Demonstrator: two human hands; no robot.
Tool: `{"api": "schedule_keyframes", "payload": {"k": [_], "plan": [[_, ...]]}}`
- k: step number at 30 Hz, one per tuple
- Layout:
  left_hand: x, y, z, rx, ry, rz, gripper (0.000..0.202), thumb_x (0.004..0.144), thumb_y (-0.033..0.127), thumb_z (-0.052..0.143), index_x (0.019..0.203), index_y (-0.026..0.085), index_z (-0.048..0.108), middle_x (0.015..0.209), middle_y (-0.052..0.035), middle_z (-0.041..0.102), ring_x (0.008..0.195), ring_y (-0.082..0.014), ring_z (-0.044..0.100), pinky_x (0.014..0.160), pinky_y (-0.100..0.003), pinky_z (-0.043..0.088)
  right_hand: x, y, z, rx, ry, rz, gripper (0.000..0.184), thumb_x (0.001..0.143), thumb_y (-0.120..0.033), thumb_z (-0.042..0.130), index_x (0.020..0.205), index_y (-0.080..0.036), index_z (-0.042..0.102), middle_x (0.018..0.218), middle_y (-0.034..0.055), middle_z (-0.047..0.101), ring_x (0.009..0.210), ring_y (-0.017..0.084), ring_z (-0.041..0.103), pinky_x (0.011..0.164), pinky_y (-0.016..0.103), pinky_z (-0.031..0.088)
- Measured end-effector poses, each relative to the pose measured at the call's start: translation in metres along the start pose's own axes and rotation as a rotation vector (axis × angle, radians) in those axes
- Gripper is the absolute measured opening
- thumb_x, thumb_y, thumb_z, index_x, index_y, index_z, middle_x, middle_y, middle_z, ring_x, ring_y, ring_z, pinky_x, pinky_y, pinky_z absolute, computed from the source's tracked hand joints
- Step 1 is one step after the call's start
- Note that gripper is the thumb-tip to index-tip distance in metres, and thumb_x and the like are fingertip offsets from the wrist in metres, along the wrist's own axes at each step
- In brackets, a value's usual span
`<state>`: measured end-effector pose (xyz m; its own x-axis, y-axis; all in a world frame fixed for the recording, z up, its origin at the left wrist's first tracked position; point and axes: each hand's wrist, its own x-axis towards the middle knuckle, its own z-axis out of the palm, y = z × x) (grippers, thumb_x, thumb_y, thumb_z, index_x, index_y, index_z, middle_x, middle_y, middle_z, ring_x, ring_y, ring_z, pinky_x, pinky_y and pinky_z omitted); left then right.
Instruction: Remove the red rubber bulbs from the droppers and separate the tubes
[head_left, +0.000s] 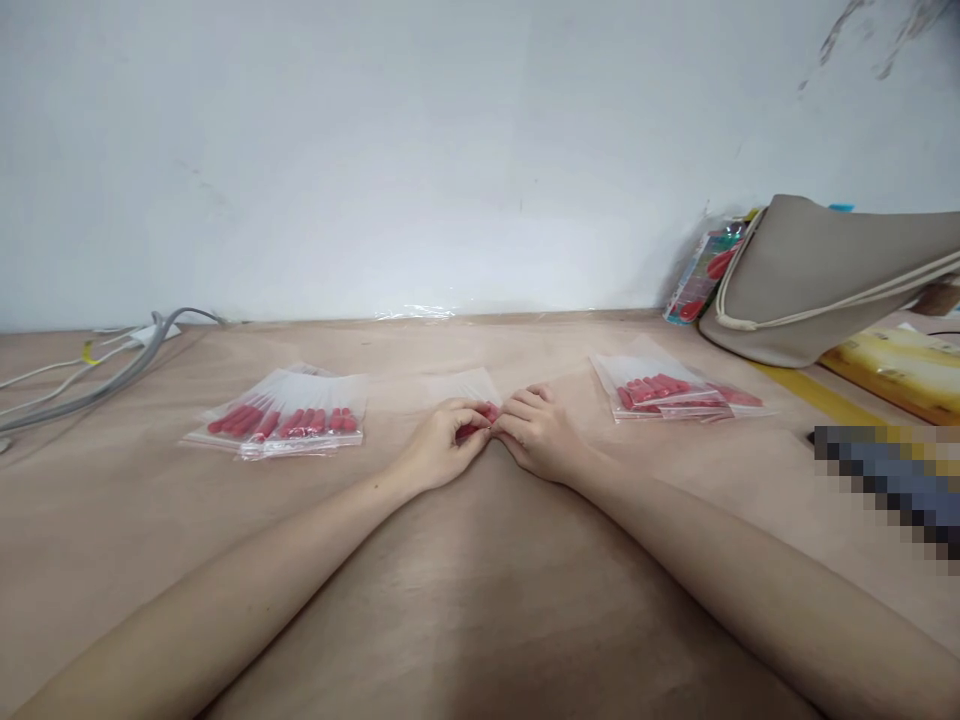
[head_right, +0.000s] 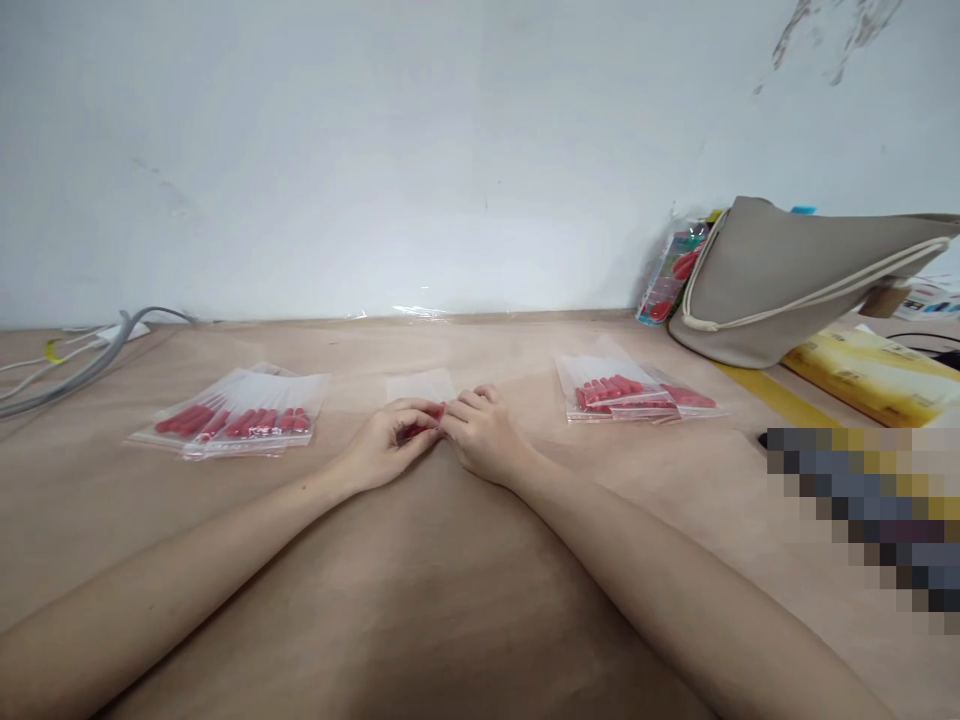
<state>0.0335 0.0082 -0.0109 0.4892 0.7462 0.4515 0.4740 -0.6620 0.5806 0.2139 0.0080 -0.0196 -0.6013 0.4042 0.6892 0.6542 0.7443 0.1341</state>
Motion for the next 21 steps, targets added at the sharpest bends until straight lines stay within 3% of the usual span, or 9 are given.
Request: {"api": "schedule_keyframes", "payload": {"k": [5,16,21], "plan": [[0.004,0.001,0.003,-0.027,-0.024,-0.035,0.014,0.081,0.018,0.049,0.073,0.017,0.061,0.101,-0.0056,0.063,0.096,-0.0164,0.059,0.083,-0.031,0.047,0.001,-0.002,-0.001,0.006,-0.041,0.055,0.02,0.086,-0.02,0.046,0.072,-0.017,0.06,0.076,0.0043,0.064,0.076,0.015,0.05,0.071,0.032,0.029],[0.002,0.0,0.003,0.085,0.144,-0.047,0.012,0.085,0.02,0.042,0.077,0.017,0.051,0.088,-0.0054,0.059,0.087,-0.0167,0.056,0.079,-0.032,0.046,0.006,-0.014,0.003,0.057,-0.034,0.111,0.019,0.087,-0.02,0.044,0.077,-0.017,0.06,0.089,0.0062,0.062,0.082,0.017,0.052,0.069,0.031,0.033],[0.001,-0.003,-0.001,0.038,0.3,-0.203,0.018,0.087,0.028,0.041,0.083,0.016,0.053,0.087,-0.0063,0.061,0.085,-0.0179,0.059,0.08,-0.033,0.047,0.003,-0.006,-0.006,0.477,-0.125,0.114,0.013,0.082,-0.014,0.046,0.075,-0.016,0.057,0.105,0.0101,0.053,0.08,0.012,0.055,0.071,0.026,0.043]]}}
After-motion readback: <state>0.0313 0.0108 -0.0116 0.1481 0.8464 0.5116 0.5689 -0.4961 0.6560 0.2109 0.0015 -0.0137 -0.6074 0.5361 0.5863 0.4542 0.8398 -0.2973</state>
